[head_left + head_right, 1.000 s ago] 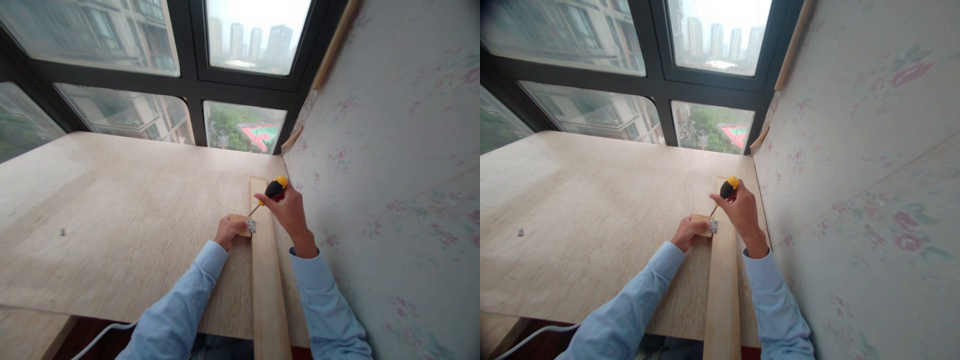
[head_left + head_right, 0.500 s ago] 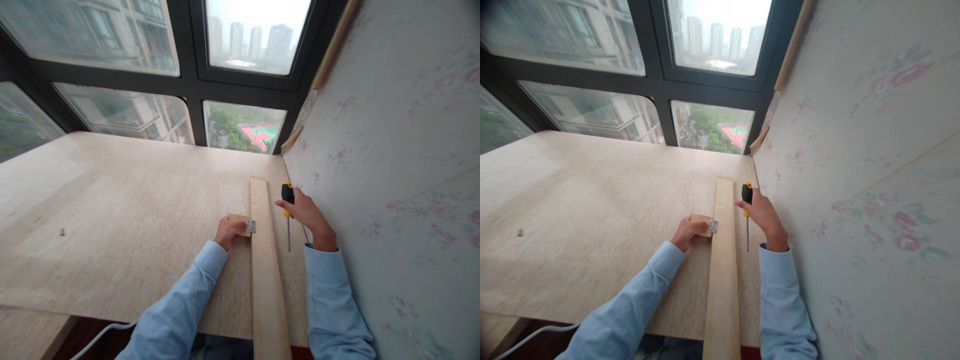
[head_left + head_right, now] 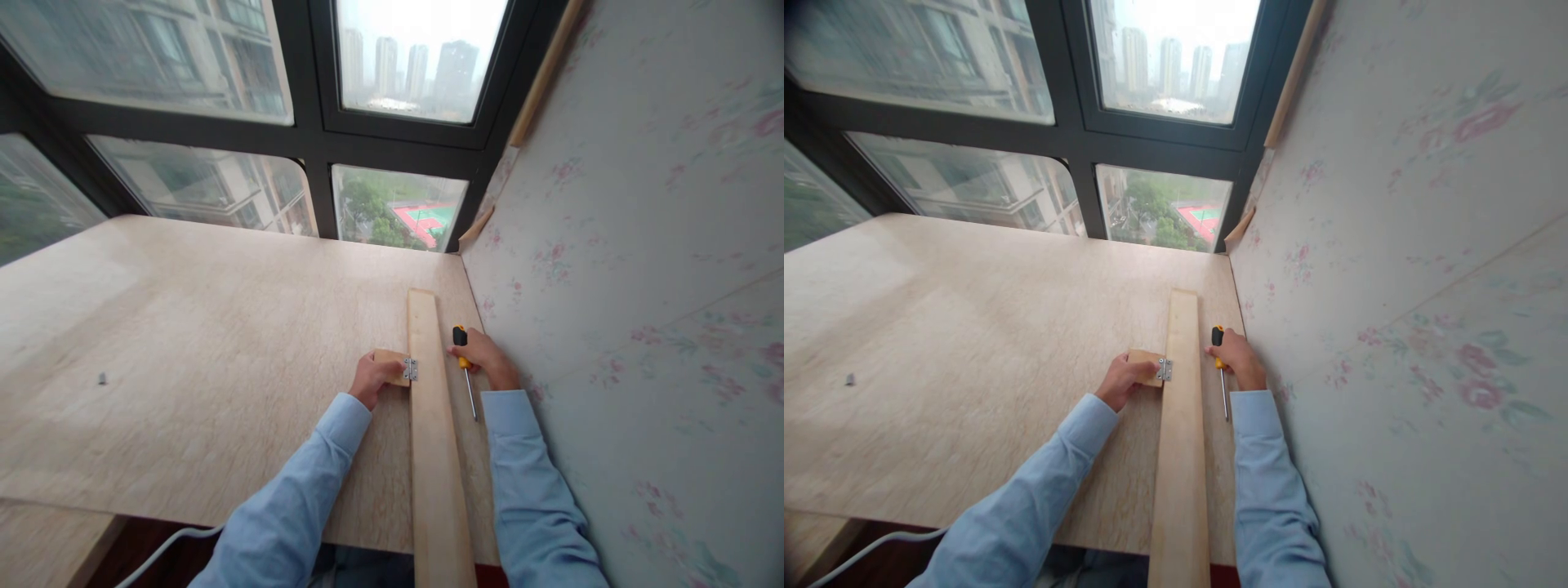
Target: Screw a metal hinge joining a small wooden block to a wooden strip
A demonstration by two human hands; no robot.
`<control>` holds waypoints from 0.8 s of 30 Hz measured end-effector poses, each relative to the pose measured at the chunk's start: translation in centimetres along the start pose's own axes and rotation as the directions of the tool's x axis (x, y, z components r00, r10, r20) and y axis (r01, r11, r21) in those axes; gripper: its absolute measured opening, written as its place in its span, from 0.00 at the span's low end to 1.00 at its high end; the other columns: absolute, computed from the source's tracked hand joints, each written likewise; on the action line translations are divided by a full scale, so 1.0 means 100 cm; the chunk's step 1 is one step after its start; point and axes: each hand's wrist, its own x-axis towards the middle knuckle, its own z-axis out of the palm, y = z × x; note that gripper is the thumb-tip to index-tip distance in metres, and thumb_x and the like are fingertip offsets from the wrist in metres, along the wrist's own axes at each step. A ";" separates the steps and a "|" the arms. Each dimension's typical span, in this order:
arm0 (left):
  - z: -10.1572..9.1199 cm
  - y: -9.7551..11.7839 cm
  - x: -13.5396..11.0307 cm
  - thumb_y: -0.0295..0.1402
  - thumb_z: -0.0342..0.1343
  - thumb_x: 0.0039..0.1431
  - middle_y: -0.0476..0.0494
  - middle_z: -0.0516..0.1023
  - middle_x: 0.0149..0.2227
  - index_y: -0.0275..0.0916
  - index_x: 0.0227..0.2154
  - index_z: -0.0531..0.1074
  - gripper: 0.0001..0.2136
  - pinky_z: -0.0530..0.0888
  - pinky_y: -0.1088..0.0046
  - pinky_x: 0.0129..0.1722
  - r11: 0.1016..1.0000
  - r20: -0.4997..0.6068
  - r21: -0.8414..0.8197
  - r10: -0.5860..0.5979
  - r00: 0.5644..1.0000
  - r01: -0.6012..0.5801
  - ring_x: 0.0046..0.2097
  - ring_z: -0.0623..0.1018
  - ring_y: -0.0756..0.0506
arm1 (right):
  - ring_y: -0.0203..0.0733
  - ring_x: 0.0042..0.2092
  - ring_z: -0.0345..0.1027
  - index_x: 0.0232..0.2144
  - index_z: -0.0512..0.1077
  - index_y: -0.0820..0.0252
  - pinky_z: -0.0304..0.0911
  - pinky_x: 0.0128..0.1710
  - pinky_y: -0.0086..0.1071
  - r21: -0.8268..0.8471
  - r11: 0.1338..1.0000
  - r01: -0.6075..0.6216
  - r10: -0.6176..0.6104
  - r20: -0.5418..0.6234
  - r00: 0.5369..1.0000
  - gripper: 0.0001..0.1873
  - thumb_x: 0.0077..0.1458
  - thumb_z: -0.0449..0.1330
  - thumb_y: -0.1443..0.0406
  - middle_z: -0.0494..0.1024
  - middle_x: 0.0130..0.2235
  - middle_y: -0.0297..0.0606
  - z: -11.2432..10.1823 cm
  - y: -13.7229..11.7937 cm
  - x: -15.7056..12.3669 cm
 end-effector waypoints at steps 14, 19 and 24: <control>0.000 -0.003 0.002 0.23 0.67 0.29 0.43 0.79 0.27 0.33 0.27 0.72 0.17 0.76 0.69 0.28 1.000 0.004 -0.015 0.000 1.000 0.000 0.29 0.78 0.44 | 0.52 0.43 0.75 0.46 0.70 0.66 0.65 0.32 0.34 -0.160 0.987 0.026 -0.053 -0.166 0.985 0.25 0.53 0.62 0.53 0.79 0.43 0.56 -0.021 -0.013 -0.023; 0.002 0.000 -0.002 0.20 0.65 0.29 0.47 0.78 0.25 0.35 0.25 0.70 0.15 0.74 0.71 0.26 0.998 0.006 -0.064 -0.020 1.000 0.020 0.27 0.77 0.46 | 0.48 0.37 0.74 0.47 0.72 0.59 0.63 0.35 0.35 -0.110 0.958 0.264 -0.286 -0.368 0.885 0.19 0.57 0.57 0.56 0.79 0.32 0.39 -0.026 -0.052 -0.065; 0.010 -0.001 -0.007 0.17 0.63 0.33 0.50 0.75 0.21 0.37 0.22 0.70 0.12 0.72 0.71 0.25 0.994 -0.044 -0.111 -0.012 0.999 0.007 0.26 0.75 0.46 | 0.42 0.31 0.71 0.42 0.75 0.59 0.62 0.33 0.32 -0.095 0.809 0.580 -0.582 -0.274 0.766 0.13 0.56 0.59 0.60 0.77 0.28 0.35 -0.003 -0.115 -0.099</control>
